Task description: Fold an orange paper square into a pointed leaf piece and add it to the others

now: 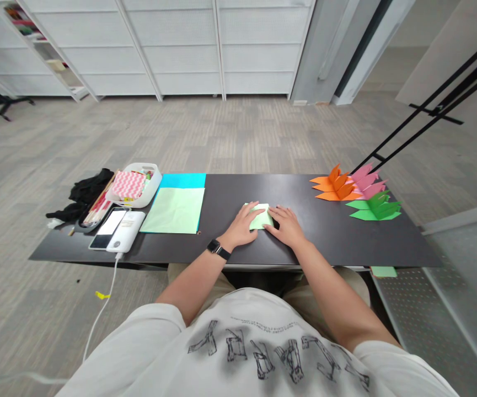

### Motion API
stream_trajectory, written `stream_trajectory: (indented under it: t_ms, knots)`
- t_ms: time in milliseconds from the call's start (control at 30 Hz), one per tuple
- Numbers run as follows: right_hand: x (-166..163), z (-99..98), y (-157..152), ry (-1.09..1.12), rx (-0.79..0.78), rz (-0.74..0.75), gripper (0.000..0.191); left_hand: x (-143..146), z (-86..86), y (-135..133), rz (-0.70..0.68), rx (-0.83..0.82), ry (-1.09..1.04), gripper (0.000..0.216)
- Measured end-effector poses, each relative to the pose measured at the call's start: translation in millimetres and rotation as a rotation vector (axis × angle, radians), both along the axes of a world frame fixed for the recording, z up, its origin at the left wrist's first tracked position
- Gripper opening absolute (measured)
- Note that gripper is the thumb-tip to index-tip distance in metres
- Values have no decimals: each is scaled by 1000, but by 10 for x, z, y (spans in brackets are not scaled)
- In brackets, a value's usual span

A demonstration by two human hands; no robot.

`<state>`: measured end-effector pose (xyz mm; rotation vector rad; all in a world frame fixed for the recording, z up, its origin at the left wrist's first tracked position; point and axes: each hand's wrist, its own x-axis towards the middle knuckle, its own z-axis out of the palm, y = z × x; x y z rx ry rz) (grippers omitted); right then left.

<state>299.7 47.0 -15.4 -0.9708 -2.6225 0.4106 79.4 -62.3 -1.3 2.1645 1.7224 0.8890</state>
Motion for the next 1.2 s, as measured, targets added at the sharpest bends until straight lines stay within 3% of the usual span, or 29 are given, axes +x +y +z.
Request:
stream_trajectory:
  t_ms: [100, 233, 367, 467, 667, 800, 967, 1067, 1200]
  knots:
    - [4, -4, 5, 18, -4, 2, 59, -4, -25, 8, -16, 19, -24, 79]
    - [14, -17, 22, 20, -19, 31, 72, -11, -62, 14, -27, 75, -125, 79]
    - [13, -37, 32, 37, -18, 35, 73, -2, -48, 7, -2, 141, -190, 60]
    - [6, -40, 22, 54, -15, 18, 65, 12, -22, 4, 77, 146, -227, 54]
    - [-5, -26, -13, 60, -13, 19, 73, 22, -62, 48, 321, 187, -297, 77]
    - [-21, -20, -24, 77, -1, 2, 63, 42, -80, 72, 398, 208, -263, 51]
    - [-38, -26, -18, 152, -14, -41, 57, 95, 17, 53, 254, 123, -59, 27]
    - [-43, -26, -18, 194, -23, -72, 58, 131, 56, 32, 103, 57, 63, 39]
    - [-11, -28, 1, 285, -18, -216, 50, 153, 20, 18, 64, -20, 149, 43]
